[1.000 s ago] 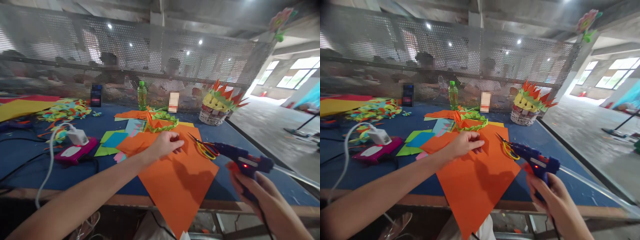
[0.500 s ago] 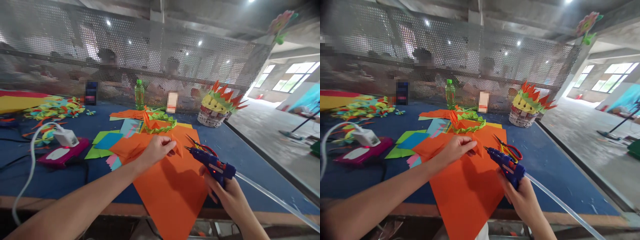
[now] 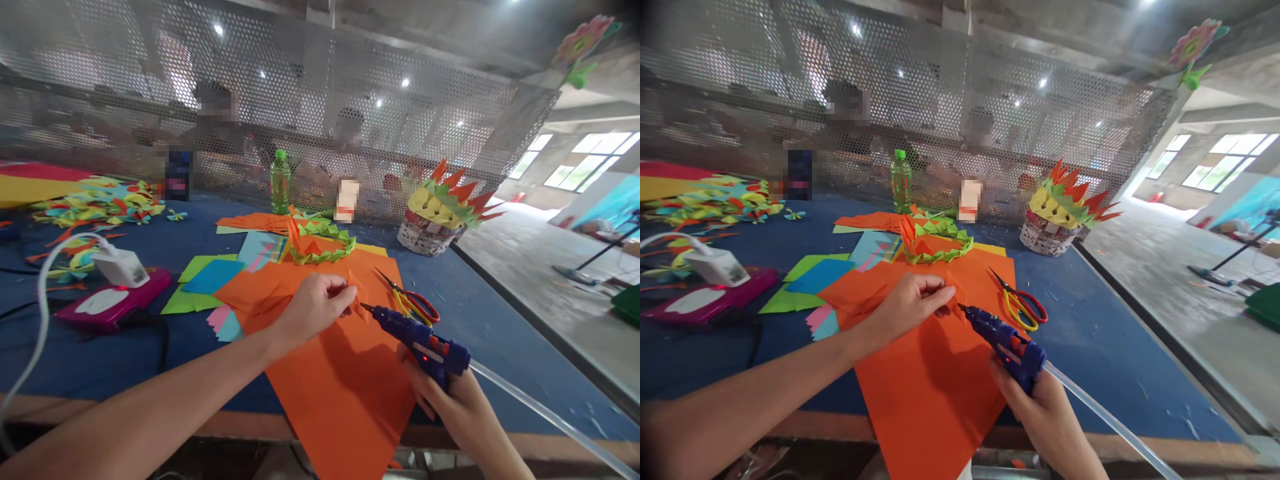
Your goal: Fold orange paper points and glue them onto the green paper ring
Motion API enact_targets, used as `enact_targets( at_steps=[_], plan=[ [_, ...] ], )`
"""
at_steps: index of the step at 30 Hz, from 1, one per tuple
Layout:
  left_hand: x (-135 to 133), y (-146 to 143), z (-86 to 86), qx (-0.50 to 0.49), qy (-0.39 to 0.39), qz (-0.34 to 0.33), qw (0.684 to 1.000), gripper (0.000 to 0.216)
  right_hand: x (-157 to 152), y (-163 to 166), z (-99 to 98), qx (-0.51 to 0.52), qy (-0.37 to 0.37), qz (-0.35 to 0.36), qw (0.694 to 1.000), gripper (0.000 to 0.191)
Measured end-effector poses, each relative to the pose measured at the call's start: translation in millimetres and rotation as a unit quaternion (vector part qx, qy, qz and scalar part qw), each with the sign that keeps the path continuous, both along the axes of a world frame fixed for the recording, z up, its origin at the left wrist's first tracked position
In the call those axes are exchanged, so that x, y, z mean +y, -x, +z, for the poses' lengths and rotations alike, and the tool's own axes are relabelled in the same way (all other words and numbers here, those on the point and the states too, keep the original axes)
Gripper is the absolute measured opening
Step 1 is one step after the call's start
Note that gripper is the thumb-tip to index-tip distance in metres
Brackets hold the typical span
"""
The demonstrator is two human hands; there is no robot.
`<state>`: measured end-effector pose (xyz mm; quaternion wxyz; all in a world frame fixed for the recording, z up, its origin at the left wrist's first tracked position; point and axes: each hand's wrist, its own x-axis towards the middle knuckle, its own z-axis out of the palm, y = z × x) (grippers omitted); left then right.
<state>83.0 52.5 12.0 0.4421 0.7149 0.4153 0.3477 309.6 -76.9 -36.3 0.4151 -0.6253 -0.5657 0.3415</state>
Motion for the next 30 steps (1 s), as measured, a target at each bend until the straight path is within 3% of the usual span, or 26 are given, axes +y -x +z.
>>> enact_targets(
  at_steps=[30],
  plan=[
    [-4.2, -0.8, 3.5, -0.024, -0.010, -0.004, 1.000, 0.032, -1.1, -2.9, -4.0, -0.023, 0.024, 0.000, 0.999, 0.046]
  ],
)
